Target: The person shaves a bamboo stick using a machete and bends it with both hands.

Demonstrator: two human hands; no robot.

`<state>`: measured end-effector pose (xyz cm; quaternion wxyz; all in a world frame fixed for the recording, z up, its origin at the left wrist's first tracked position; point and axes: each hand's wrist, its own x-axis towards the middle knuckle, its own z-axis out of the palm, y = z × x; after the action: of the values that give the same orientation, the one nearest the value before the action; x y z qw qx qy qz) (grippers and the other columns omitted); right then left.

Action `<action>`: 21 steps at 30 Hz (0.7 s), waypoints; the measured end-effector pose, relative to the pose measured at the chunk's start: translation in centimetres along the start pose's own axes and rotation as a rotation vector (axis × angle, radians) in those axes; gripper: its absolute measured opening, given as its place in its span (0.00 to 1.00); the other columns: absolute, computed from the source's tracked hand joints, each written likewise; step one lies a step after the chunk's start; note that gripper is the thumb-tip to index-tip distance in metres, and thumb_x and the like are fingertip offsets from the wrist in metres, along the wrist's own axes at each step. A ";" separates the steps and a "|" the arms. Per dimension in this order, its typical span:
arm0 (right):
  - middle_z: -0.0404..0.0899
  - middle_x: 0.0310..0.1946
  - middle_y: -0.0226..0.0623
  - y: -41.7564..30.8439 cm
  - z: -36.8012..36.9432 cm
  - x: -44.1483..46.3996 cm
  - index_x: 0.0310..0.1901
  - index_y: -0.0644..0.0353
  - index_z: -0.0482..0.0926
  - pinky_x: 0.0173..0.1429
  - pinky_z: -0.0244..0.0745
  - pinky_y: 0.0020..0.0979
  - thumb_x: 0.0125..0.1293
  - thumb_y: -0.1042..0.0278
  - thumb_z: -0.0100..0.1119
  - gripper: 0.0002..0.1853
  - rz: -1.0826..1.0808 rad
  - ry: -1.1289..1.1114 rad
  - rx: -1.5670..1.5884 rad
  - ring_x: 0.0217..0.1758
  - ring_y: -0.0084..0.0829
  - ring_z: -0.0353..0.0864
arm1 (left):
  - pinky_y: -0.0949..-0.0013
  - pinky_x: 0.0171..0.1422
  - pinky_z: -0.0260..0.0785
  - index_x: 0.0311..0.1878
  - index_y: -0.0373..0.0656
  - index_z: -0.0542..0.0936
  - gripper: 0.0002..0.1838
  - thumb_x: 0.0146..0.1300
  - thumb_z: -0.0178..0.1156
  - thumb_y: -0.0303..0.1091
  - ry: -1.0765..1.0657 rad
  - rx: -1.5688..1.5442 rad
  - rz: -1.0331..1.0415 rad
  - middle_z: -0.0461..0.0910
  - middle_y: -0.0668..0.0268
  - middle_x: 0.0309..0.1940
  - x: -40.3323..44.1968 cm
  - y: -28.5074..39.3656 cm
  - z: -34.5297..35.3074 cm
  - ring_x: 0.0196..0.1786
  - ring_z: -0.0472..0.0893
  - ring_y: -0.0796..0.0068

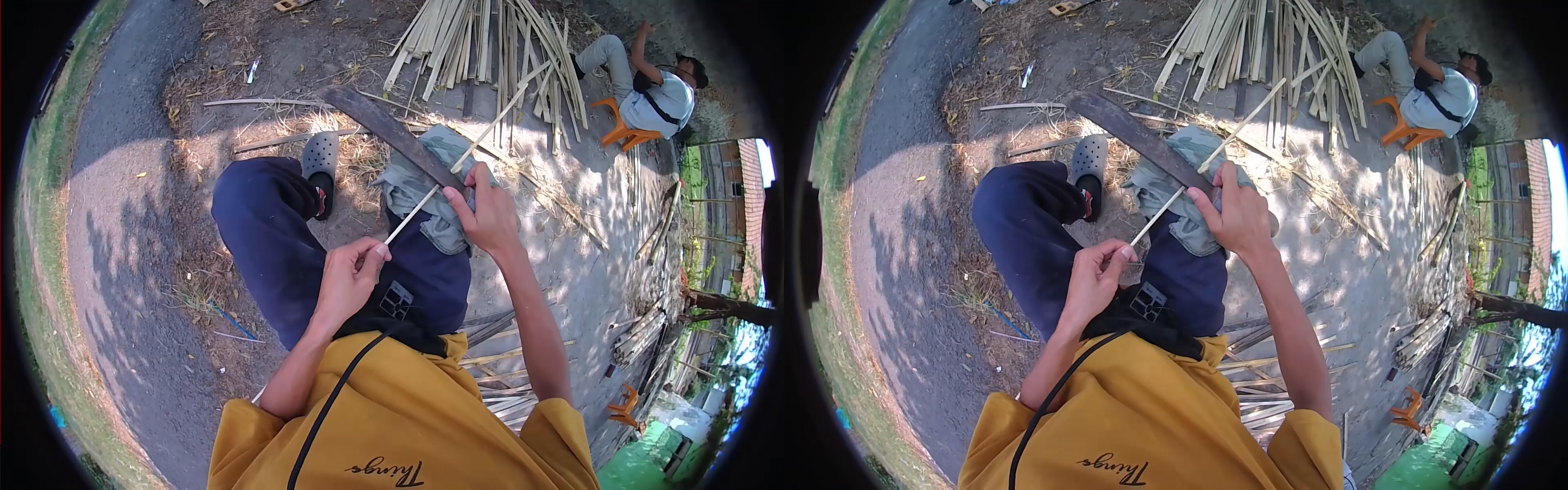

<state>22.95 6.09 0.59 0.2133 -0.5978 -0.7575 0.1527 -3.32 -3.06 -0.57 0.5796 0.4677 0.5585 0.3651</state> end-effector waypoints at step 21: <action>0.83 0.31 0.51 -1.0 0.3 0.0 0.50 0.59 0.71 0.38 0.76 0.53 0.76 0.38 0.63 0.28 0.153 0.085 0.053 0.33 0.60 0.85 | 0.70 0.27 0.50 0.37 0.37 0.85 0.09 0.77 0.62 0.28 0.010 0.390 -0.124 0.68 0.73 0.16 -11.1 1.4 -11.9 0.22 0.64 0.86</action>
<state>22.00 5.82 0.81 0.2485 -0.6542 -0.6955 0.1630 -16.13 -11.59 4.89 0.4965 0.5340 0.6494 0.2159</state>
